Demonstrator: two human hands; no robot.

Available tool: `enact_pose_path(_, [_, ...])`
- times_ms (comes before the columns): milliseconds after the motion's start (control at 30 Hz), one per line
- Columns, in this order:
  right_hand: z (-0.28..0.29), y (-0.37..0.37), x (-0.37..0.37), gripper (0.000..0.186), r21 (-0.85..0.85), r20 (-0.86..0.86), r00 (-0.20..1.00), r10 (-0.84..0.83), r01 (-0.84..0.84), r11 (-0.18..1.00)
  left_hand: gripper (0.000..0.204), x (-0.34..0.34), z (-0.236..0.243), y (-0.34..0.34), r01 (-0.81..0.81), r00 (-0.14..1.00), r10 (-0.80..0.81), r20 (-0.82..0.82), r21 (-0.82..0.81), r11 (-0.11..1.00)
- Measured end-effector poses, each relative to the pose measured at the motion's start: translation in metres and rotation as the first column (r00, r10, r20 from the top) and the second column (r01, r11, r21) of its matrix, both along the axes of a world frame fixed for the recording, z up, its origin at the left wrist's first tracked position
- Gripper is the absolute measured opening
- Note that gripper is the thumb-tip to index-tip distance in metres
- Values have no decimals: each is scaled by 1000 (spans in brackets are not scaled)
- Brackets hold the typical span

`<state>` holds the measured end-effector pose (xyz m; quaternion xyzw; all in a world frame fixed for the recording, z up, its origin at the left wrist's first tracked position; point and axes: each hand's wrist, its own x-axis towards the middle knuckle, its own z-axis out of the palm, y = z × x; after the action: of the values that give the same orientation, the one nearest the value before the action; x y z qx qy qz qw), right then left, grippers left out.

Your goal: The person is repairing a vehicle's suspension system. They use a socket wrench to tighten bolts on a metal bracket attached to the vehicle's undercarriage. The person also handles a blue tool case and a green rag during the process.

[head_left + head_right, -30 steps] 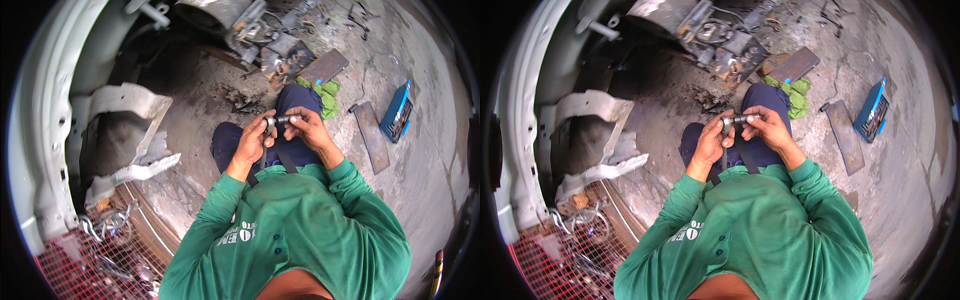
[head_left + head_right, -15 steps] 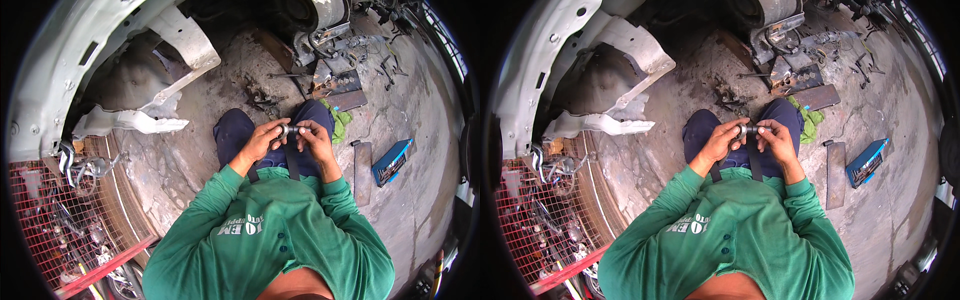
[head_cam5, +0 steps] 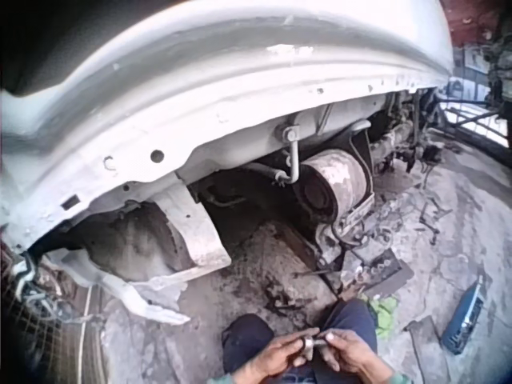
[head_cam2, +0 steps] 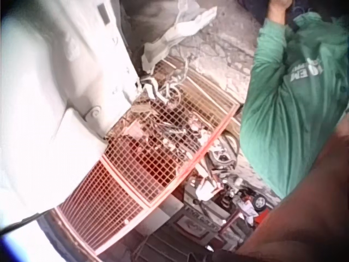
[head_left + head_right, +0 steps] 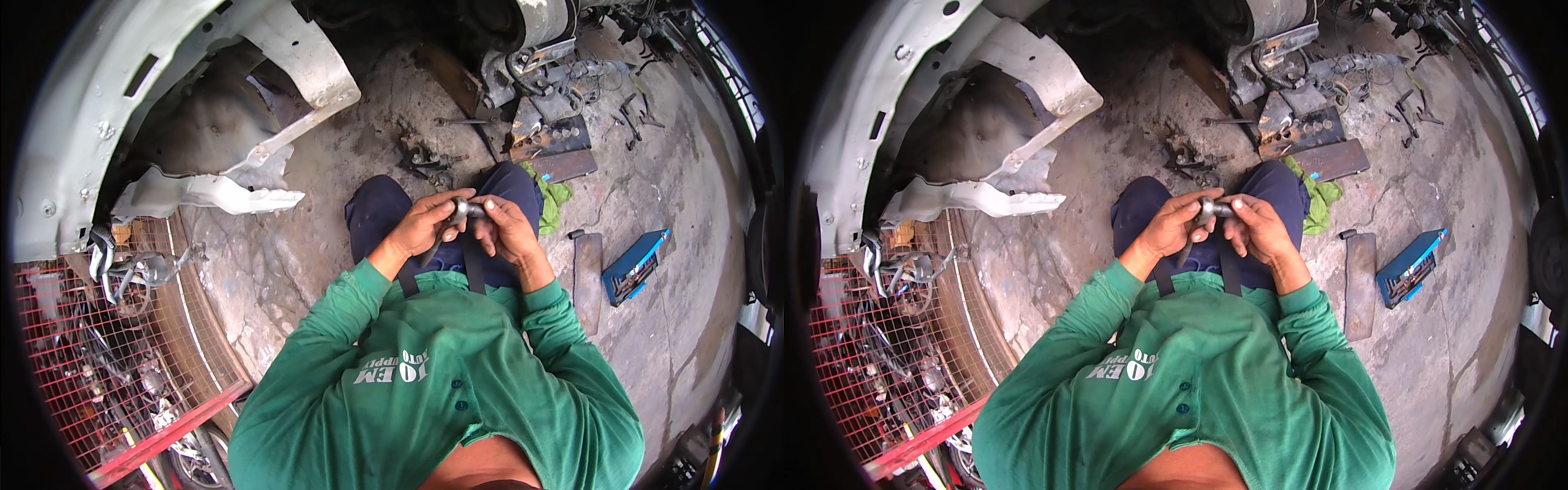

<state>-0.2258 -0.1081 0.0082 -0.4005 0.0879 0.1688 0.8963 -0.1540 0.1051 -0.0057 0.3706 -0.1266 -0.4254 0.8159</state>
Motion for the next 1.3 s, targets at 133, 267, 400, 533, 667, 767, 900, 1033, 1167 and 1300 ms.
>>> enact_pose_path(133, [51,4,2,51,-776,191,980,-46,180,605,37,30,13,-5,-249,958,248,-142,11,968])
enact_pose_path(267, [112,-20,-3,47,-639,473,870,-141,449,625,23,115,27,-22,-615,743,623,-245,118,780])
enact_pose_path(400, [145,-47,22,43,-573,597,771,-223,604,554,35,201,28,-27,-657,684,641,-349,85,749])
enact_pose_path(533, [149,-70,40,44,-485,640,714,-284,662,571,44,239,28,-40,-618,680,627,-381,163,769])
enact_pose_path(667, [148,-85,45,44,-452,622,703,-344,681,576,49,250,18,-39,-487,715,544,-440,246,838])
enact_pose_path(767, [142,-92,52,42,-439,614,691,-381,700,563,51,258,11,-26,-434,663,442,-605,171,885])
enact_pose_path(900, [134,-100,72,38,-441,609,653,-451,750,492,45,275,8,-9,-292,709,247,-660,45,956])
enact_pose_path(1033, [139,-97,91,33,-432,644,577,-503,816,383,40,291,8,18,-254,653,46,-756,-161,954])
enact_pose_path(1167, [140,-99,109,35,-430,808,428,-405,898,92,39,281,13,-12,-257,610,41,-791,-148,955])
enact_pose_path(1300, [141,-90,123,41,-394,901,350,-258,907,-146,37,288,2,11,-87,761,-54,-646,-184,979])
